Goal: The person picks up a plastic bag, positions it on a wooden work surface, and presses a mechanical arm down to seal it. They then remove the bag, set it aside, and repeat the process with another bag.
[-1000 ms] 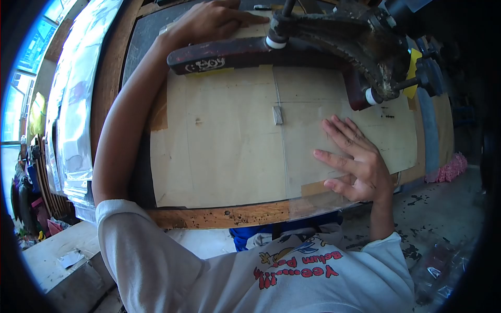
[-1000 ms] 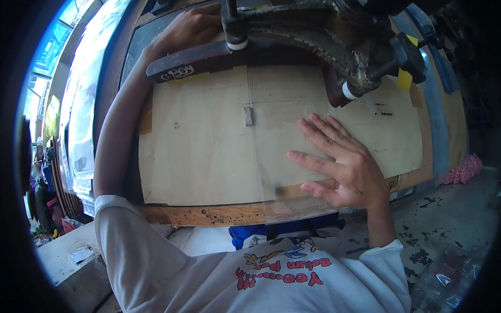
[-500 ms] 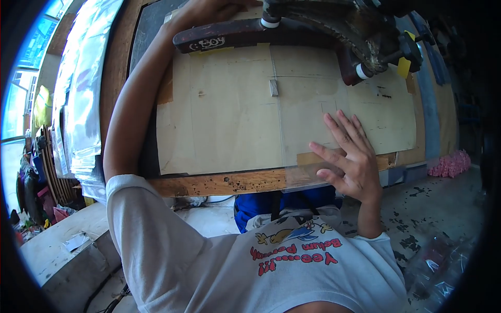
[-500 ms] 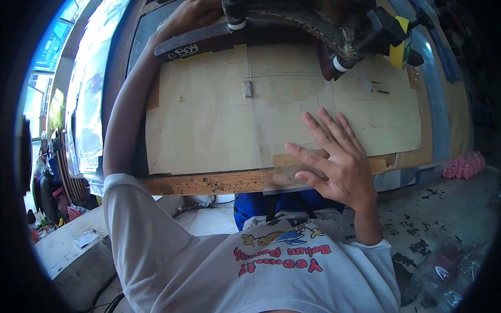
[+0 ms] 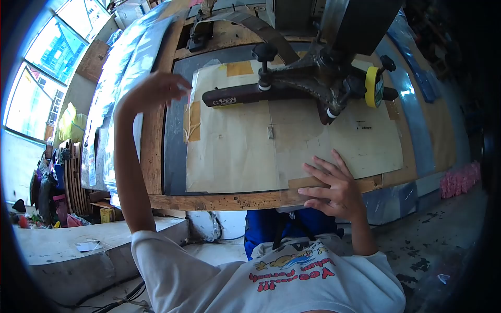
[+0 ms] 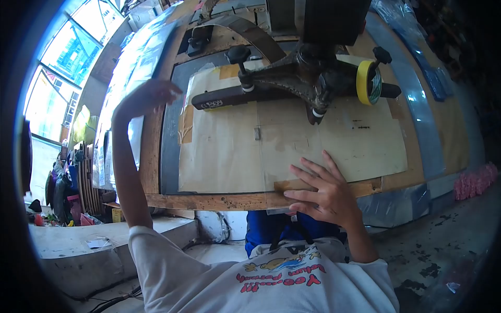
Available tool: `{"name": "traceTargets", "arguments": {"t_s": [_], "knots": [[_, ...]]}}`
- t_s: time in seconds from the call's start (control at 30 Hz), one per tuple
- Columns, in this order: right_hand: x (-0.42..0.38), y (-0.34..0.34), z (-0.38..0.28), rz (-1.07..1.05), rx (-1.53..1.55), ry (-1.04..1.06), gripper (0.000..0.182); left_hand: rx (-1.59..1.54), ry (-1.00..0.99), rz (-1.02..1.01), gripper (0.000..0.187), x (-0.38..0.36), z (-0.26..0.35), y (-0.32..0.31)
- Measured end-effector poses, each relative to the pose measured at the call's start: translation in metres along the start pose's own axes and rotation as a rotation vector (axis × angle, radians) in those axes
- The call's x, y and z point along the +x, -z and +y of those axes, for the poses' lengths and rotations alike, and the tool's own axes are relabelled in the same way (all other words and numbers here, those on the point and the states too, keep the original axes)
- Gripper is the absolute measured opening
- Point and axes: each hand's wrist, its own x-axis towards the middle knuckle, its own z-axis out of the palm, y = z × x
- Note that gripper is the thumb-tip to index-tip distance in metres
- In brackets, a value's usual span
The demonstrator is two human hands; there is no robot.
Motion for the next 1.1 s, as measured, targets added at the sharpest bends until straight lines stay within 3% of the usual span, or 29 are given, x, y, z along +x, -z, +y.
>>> {"name": "traceTargets", "arguments": {"t_s": [0.03, 0.1, 0.17, 0.2, 0.3, 0.4, 0.47, 0.5, 0.57, 0.67, 0.77, 0.83, 0.93, 1.1], "knots": [[-0.001, -0.002, 0.002, 0.040, 0.023, -0.013, 0.029, 0.015, 0.074, 0.020, 0.019, -0.031, 0.014, -0.008], [-0.007, -0.006, 0.007, 0.107, 0.073, -0.037, 0.026, -0.068, -0.133, 0.067, 0.019, -0.089, 0.023, -0.037], [-0.007, -0.006, 0.006, 0.184, 0.075, -0.037, 0.018, -0.198, -0.231, -0.043, 0.025, -0.138, 0.051, -0.068], [-0.009, -0.009, 0.007, 0.205, 0.088, -0.061, 0.017, -0.268, -0.371, -0.104, 0.029, -0.153, 0.067, -0.081], [-0.009, -0.011, 0.008, 0.238, 0.080, -0.082, 0.014, -0.599, -0.647, -0.366, 0.033, -0.169, 0.067, -0.155], [-0.006, -0.007, 0.003, 0.200, 0.055, -0.101, 0.015, -0.895, -0.704, -0.504, 0.037, -0.156, 0.079, -0.211], [-0.003, -0.003, 0.001, 0.169, 0.048, -0.113, 0.015, -1.009, -0.719, -0.535, 0.038, -0.145, 0.090, -0.260], [-0.002, -0.002, 0.001, 0.153, 0.048, -0.121, 0.016, -0.987, -0.636, -0.662, 0.033, -0.140, 0.097, -0.274], [-0.004, -0.002, 0.003, 0.113, 0.038, -0.130, 0.020, -1.047, -0.499, -0.690, 0.033, -0.134, 0.110, -0.311], [-0.001, 0.000, 0.002, 0.084, 0.013, -0.137, 0.024, -0.796, -0.156, -0.697, 0.035, -0.117, 0.109, -0.344], [-0.002, 0.001, 0.002, 0.071, -0.015, -0.147, 0.026, -0.692, -0.021, -0.384, 0.036, -0.111, 0.081, -0.399], [0.000, 0.000, 0.003, 0.070, -0.028, -0.152, 0.027, -0.648, 0.086, -0.044, 0.034, -0.107, 0.069, -0.426], [-0.001, 0.000, 0.002, 0.078, -0.024, -0.155, 0.027, -0.398, 0.030, 0.180, 0.035, -0.093, -0.002, -0.542], [-0.001, 0.002, 0.003, 0.102, 0.006, -0.164, 0.024, -0.367, 0.037, 0.309, 0.036, -0.049, -0.032, -0.593]]}}
